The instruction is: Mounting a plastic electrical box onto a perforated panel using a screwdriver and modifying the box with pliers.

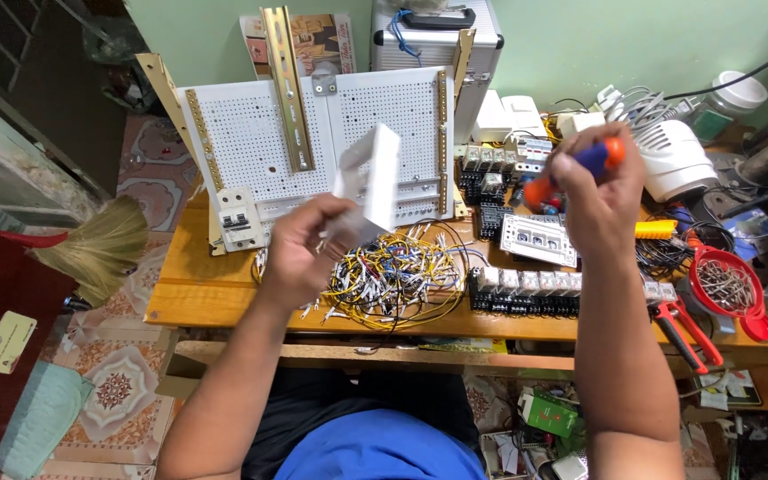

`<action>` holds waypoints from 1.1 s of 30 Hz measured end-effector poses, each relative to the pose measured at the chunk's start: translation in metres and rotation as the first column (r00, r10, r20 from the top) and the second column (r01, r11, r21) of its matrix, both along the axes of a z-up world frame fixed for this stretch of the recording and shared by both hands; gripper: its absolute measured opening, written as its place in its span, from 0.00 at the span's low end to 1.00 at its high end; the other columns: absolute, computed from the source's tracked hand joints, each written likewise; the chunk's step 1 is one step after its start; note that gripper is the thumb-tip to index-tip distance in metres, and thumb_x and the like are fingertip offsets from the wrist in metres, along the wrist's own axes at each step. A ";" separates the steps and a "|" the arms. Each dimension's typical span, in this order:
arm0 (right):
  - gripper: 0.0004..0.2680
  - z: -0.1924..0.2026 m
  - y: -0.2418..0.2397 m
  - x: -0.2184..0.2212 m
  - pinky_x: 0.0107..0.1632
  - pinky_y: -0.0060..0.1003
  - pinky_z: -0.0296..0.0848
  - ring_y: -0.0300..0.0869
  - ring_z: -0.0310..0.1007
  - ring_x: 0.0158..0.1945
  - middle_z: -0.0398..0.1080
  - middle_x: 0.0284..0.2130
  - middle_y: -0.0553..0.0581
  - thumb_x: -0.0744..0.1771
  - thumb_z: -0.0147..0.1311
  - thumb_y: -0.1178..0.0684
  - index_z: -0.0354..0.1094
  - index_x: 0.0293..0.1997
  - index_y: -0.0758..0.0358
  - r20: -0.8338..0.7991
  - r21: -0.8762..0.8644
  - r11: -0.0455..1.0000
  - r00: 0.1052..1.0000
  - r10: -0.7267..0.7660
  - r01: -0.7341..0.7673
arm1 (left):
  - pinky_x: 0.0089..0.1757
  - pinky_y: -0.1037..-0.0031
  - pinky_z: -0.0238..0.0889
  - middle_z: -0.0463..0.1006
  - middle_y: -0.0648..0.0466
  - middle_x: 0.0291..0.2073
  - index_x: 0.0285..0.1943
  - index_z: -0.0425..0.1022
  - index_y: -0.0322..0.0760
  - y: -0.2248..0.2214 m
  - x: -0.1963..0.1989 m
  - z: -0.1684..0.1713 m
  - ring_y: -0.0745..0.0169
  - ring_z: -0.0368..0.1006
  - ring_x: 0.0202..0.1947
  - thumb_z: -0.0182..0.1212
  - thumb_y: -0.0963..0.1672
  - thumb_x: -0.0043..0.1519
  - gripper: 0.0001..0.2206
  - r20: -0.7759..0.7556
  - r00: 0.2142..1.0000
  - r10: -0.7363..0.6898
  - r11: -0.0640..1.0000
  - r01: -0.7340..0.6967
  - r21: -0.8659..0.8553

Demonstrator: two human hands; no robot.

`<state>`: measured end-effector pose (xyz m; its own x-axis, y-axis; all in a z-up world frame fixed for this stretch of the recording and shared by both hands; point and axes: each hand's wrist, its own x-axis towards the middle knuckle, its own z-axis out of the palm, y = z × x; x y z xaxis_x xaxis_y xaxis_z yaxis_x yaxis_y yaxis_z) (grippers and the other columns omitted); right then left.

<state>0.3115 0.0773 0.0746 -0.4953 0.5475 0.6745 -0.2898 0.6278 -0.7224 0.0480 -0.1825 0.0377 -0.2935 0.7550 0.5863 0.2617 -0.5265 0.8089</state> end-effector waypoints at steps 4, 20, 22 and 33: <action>0.10 0.008 -0.088 0.001 0.16 0.38 0.68 0.48 0.69 0.16 0.63 0.32 0.64 0.64 0.55 0.56 0.55 0.41 0.63 -0.061 -0.326 0.909 0.966 0.252 -0.258 | 0.39 0.71 0.71 0.76 0.51 0.28 0.48 0.81 0.40 0.004 0.045 0.029 0.60 0.74 0.29 0.62 0.52 0.65 0.15 -0.319 0.947 0.048 0.999 -0.039 0.032; 0.14 -0.137 -0.150 0.134 0.10 0.25 0.61 0.35 0.61 0.10 0.71 0.29 0.61 0.64 0.60 0.55 0.57 0.51 0.59 -0.005 -0.719 0.692 0.996 -0.087 0.057 | 0.37 0.75 0.74 0.81 0.49 0.41 0.51 0.78 0.37 0.122 0.019 -0.022 0.59 0.75 0.38 0.66 0.44 0.64 0.10 -0.618 0.776 0.125 0.985 -0.172 -0.017; 0.14 -0.147 -0.150 0.143 0.11 0.25 0.63 0.35 0.63 0.11 0.74 0.32 0.63 0.65 0.60 0.56 0.58 0.51 0.60 -0.010 -0.725 0.687 0.997 -0.080 0.047 | 0.43 0.70 0.74 0.81 0.48 0.43 0.54 0.79 0.39 0.144 0.000 -0.035 0.57 0.75 0.42 0.66 0.44 0.63 0.12 -0.671 0.722 0.168 0.929 -0.344 -0.137; 0.15 -0.163 -0.157 0.134 0.12 0.30 0.63 0.39 0.63 0.12 0.75 0.39 0.66 0.63 0.61 0.55 0.60 0.51 0.59 0.064 -0.812 0.576 0.995 -0.070 0.093 | 0.35 0.56 0.70 0.79 0.50 0.35 0.48 0.85 0.42 0.191 -0.026 -0.065 0.47 0.74 0.37 0.63 0.43 0.64 0.07 -0.866 0.501 -0.012 0.849 -0.452 -0.273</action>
